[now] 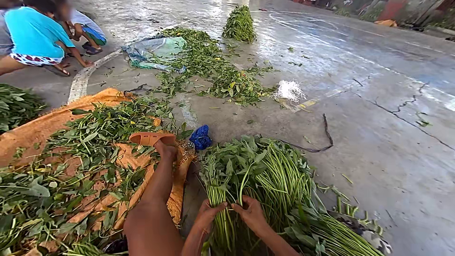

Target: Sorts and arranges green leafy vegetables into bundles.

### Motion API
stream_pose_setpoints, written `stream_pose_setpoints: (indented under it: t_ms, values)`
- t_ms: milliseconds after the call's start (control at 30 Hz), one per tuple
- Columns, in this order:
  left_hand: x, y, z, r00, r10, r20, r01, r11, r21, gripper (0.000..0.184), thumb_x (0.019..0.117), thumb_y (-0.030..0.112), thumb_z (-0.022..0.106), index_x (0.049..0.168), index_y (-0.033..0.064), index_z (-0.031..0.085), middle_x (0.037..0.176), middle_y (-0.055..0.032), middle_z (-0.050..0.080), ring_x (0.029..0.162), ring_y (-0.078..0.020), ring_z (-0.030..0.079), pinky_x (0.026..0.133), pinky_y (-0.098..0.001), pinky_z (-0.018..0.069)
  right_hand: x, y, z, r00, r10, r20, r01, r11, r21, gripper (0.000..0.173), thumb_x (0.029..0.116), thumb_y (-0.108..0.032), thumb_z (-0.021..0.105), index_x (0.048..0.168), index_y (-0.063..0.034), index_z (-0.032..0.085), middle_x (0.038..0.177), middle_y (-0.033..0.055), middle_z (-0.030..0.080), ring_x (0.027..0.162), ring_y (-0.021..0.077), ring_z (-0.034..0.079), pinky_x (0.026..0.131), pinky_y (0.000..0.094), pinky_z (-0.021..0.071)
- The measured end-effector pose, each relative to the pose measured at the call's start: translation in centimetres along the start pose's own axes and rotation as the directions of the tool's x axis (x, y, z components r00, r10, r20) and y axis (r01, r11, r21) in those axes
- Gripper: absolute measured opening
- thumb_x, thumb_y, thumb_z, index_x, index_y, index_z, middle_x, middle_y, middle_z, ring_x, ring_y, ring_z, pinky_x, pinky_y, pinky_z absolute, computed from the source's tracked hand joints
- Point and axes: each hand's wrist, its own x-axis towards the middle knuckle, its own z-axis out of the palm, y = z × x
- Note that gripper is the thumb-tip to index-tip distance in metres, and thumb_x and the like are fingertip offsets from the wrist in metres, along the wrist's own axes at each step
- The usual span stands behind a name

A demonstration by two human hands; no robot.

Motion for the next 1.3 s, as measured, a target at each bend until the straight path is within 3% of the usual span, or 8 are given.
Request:
stream_pose_setpoints:
  t_ms: [133, 233, 333, 667, 833, 1033, 1133, 1300]
  values:
    - [1.7, 1.2, -1.4, 0.917, -0.027, -0.398, -0.003, 0.997, -0.075, 0.028, 0.094, -0.011, 0.061, 0.12, -0.0055, 0.052, 0.087, -0.0109, 0.069, 0.071, -0.0154, 0.069, 0.066, -0.0301, 0.0602, -1.8, 0.0, -0.5, 0.992, -0.018, 0.124, 0.045, 0.974, -0.222, 0.025, 0.0953, -0.02, 0.07, 0.105, 0.0038, 0.07, 0.102, 0.0158, 0.066, 0.091, 0.0222, 0.063, 0.086, 0.039, 0.0516]
    - [1.9, 2.5, -3.0, 0.899, 0.038, -0.437, -0.09, 0.991, -0.099, 0.027, 0.0951, -0.011, 0.058, 0.122, -0.0056, 0.053, 0.091, -0.0126, 0.069, 0.07, -0.0174, 0.069, 0.065, -0.0312, 0.0609, -1.9, -0.3, -0.9, 0.997, -0.053, 0.052, 0.065, 0.964, -0.257, 0.04, 0.0982, -0.029, 0.067, 0.122, 0.0022, 0.066, 0.122, 0.0207, 0.063, 0.109, 0.0289, 0.063, 0.097, 0.0428, 0.051]
    - [1.2, 3.4, -3.2, 0.911, 0.093, -0.403, -0.168, 0.973, -0.156, 0.024, 0.0942, -0.012, 0.051, 0.116, -0.0042, 0.055, 0.087, -0.0103, 0.069, 0.063, -0.017, 0.068, 0.063, -0.0327, 0.0619, -1.6, -1.7, -1.0, 1.0, -0.017, 0.008, 0.018, 0.961, -0.278, 0.053, 0.109, -0.026, 0.046, 0.153, 0.0038, 0.041, 0.145, 0.0295, 0.046, 0.128, 0.037, 0.054, 0.108, 0.0439, 0.0457]
    - [0.8, 1.5, -2.1, 0.999, 0.006, 0.048, -0.009, 0.998, 0.062, 0.032, 0.0831, -0.008, 0.071, 0.114, -0.0035, 0.062, 0.096, -0.0094, 0.075, 0.086, -0.0174, 0.074, 0.082, -0.0337, 0.0621, -3.3, 1.3, 2.3, 0.94, -0.309, 0.141, 0.34, 0.855, -0.391, 0.033, 0.0989, -0.003, 0.055, 0.13, -0.0023, 0.067, 0.11, 0.0243, 0.066, 0.09, 0.0351, 0.069, 0.084, 0.0472, 0.0581]
    - [0.6, 1.7, -2.5, 0.996, 0.008, 0.084, -0.017, 0.994, 0.108, 0.027, 0.0806, -0.009, 0.071, 0.105, 0.0006, 0.065, 0.09, -0.0037, 0.076, 0.083, -0.0115, 0.073, 0.081, -0.0295, 0.0614, -2.3, -1.4, 0.4, 0.952, -0.042, 0.303, 0.222, 0.777, -0.589, 0.033, 0.1047, -0.013, 0.052, 0.133, -0.0133, 0.068, 0.13, 0.0206, 0.062, 0.12, 0.0373, 0.061, 0.103, 0.0511, 0.0487]
    - [1.0, 1.6, -3.8, 0.923, -0.017, 0.384, 0.053, 0.995, -0.083, 0.024, 0.0861, 0.009, 0.073, 0.109, 0.003, 0.067, 0.106, -0.0138, 0.075, 0.094, -0.0231, 0.074, 0.086, -0.0369, 0.0606, 1.6, -2.5, -6.4, 0.995, 0.024, -0.094, -0.092, 0.543, -0.835, 0.035, 0.0987, -0.006, 0.054, 0.132, -0.0067, 0.066, 0.153, 0.0245, 0.043, 0.142, 0.0449, 0.039, 0.114, 0.063, 0.0309]
    - [0.9, 1.5, -3.9, 0.865, -0.039, 0.501, 0.083, 0.994, -0.065, 0.026, 0.0862, 0.018, 0.079, 0.109, 0.0084, 0.07, 0.097, -0.0096, 0.077, 0.089, -0.0223, 0.075, 0.086, -0.0383, 0.0612, 2.6, -1.9, -9.7, 0.97, 0.221, -0.103, -0.194, 0.441, -0.876, 0.033, 0.0987, -0.006, 0.055, 0.129, -0.0046, 0.067, 0.154, 0.0233, 0.043, 0.145, 0.0465, 0.033, 0.114, 0.071, 0.0232]
    - [0.1, 2.0, -4.3, 0.86, 0.027, 0.51, 0.112, 0.964, -0.24, 0.042, 0.0836, 0.015, 0.083, 0.122, 0.0095, 0.068, 0.094, -0.0099, 0.076, 0.091, -0.0305, 0.076, 0.09, -0.0549, 0.0606, 2.4, -3.1, -11.4, 0.974, 0.225, -0.018, -0.139, 0.531, -0.836, 0.037, 0.1014, -0.003, 0.047, 0.132, -0.0114, 0.067, 0.138, 0.0177, 0.062, 0.126, 0.0399, 0.059, 0.103, 0.0617, 0.0462]
